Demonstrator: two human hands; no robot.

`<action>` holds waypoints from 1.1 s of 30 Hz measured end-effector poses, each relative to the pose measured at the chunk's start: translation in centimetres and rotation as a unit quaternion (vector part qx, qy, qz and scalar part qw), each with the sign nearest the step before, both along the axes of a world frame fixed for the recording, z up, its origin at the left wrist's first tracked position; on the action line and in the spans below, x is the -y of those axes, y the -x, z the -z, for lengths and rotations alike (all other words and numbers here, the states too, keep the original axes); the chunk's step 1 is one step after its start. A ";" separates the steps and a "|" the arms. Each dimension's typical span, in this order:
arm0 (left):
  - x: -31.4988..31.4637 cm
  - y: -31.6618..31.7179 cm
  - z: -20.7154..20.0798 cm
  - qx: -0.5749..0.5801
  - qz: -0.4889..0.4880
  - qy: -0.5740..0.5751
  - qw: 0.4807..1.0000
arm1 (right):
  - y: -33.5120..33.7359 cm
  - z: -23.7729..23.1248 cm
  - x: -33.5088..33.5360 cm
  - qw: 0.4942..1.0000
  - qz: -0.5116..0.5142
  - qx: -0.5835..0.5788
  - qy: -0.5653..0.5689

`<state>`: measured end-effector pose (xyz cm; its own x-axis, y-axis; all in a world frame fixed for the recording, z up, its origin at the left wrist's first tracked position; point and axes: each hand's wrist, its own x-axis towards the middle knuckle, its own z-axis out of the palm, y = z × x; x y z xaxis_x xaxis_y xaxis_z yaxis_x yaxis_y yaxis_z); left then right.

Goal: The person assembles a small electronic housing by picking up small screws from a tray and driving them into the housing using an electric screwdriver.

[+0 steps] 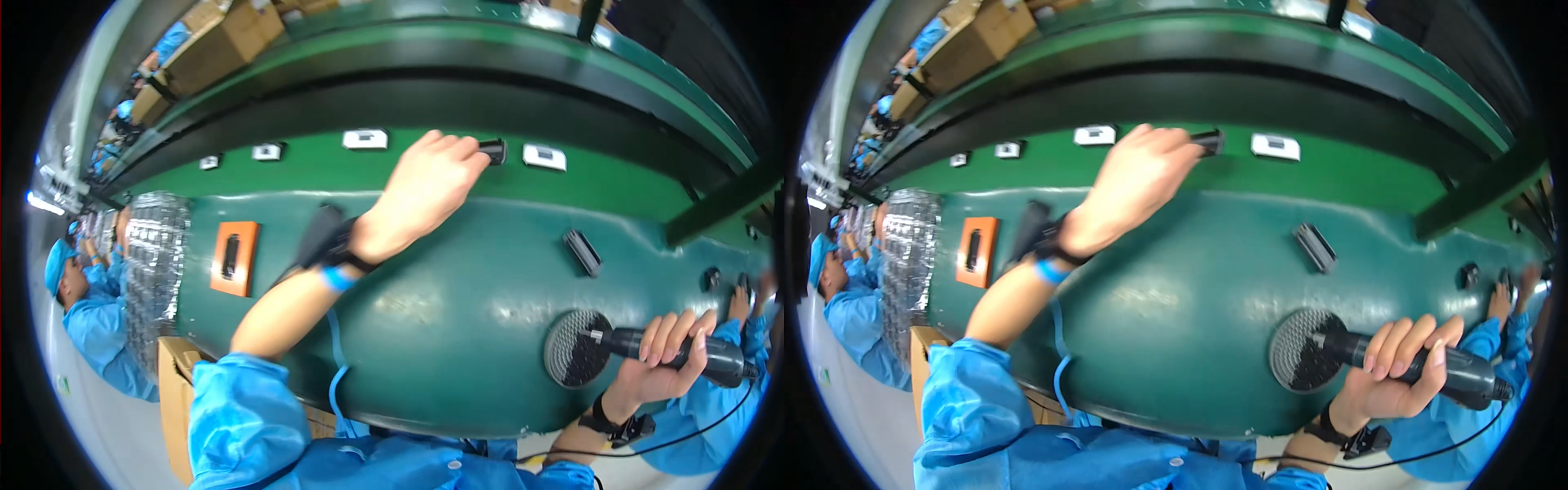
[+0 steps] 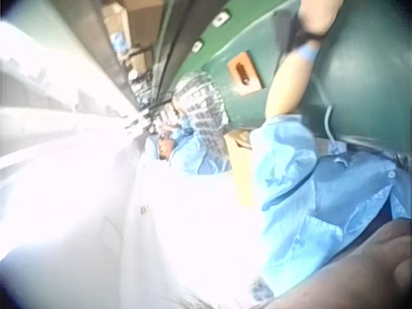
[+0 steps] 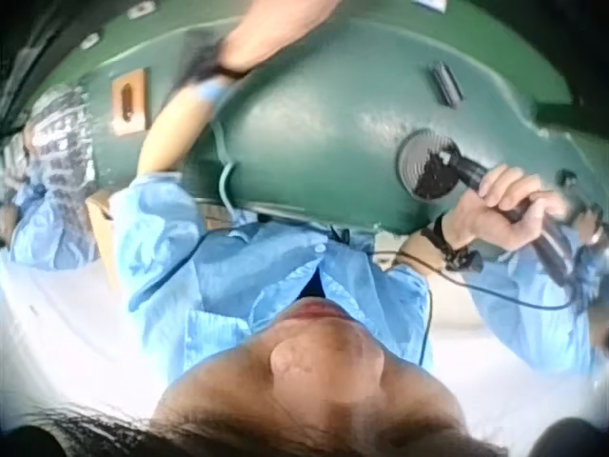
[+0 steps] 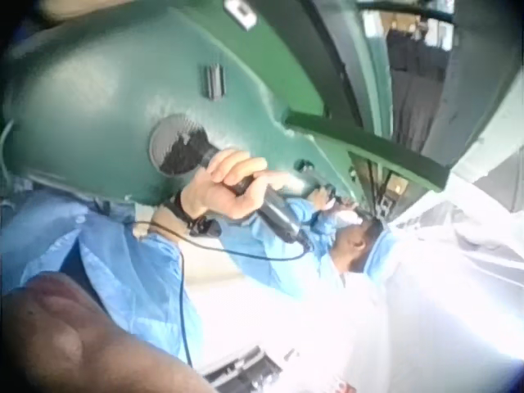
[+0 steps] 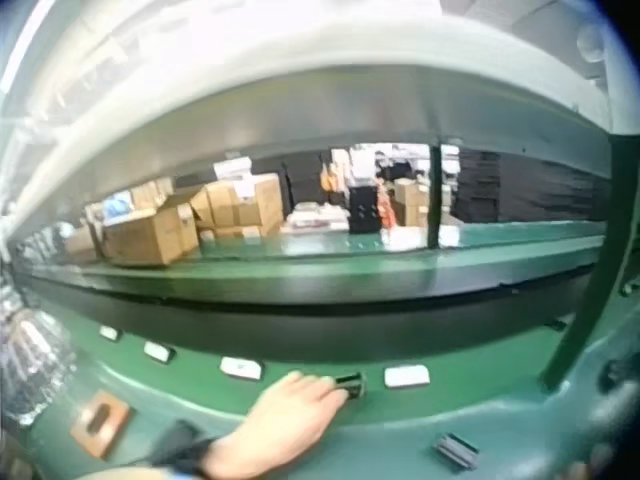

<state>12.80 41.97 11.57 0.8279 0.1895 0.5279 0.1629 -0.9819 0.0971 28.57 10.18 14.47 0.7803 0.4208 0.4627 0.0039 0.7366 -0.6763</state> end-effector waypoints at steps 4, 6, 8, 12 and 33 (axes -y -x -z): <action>-4.7 -2.1 4.3 -0.075 0.005 -0.040 0.996 | 1.5 0.8 -0.4 1.000 -0.017 -0.011 0.020; -4.3 -2.1 3.4 -0.039 0.012 -0.040 0.998 | 2.3 0.9 0.0 0.999 0.013 -0.008 0.040; -6.1 -0.9 1.8 -0.039 -0.030 -0.051 0.997 | 2.7 1.1 0.5 0.999 0.014 -0.019 0.029; -15.6 8.9 2.3 -0.223 -0.126 0.007 0.967 | 5.5 0.1 -1.3 0.994 -0.047 -0.079 0.055; -16.5 10.5 6.5 -0.019 -0.104 0.145 0.984 | 5.1 2.2 -2.3 0.987 -0.146 -0.060 -0.031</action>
<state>2.28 58.49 5.05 0.7732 0.4956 0.3957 0.3670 -0.8585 0.3581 23.44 12.47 12.27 0.6810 0.6088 0.4070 -0.2914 0.7352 -0.6121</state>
